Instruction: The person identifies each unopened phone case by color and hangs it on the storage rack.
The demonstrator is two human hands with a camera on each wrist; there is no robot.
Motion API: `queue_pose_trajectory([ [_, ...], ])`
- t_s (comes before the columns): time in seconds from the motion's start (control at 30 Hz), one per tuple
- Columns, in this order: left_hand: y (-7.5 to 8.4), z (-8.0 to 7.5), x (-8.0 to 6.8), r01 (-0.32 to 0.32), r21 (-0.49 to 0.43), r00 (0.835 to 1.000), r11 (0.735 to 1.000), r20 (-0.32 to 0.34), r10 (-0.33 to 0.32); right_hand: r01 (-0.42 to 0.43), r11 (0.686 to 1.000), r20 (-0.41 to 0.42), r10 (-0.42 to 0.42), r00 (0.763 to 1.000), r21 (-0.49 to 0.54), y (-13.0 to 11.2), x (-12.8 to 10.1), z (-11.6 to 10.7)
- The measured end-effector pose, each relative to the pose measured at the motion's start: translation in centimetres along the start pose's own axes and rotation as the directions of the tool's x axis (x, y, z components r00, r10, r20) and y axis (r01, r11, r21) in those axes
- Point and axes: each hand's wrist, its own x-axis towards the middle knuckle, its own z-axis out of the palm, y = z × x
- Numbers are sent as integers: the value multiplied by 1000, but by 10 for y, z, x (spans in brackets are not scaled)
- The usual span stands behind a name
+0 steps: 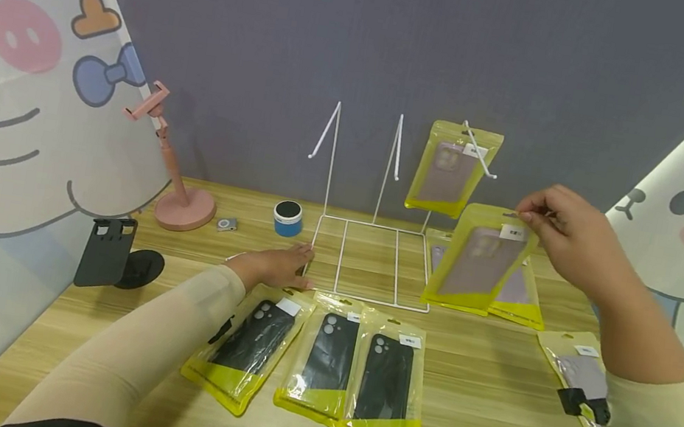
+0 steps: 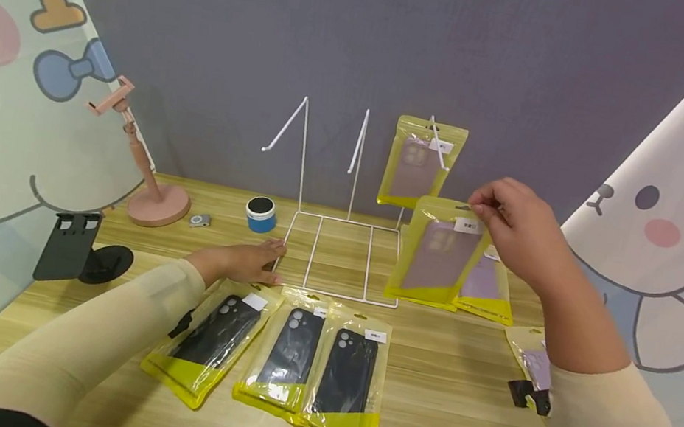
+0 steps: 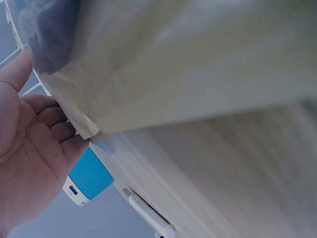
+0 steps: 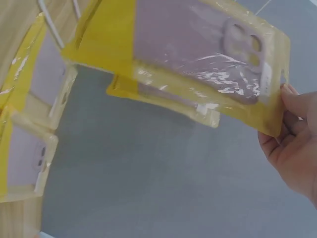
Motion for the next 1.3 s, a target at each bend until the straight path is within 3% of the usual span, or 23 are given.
queue_pose_trajectory([
  [0.43,-3,3,1,2,15,1000,1000,3,-2,1,1000,-45,0,999,31,-24,38,0],
  [0.73,-2,3,3,0,37,1000,999,16,-1,-25,999,-9,25,1000,45,-15,62,13],
  [1.3,-5,-1,6,-20,33,1000,999,21,20,-173,983,54,171,984,55,7,116,31],
])
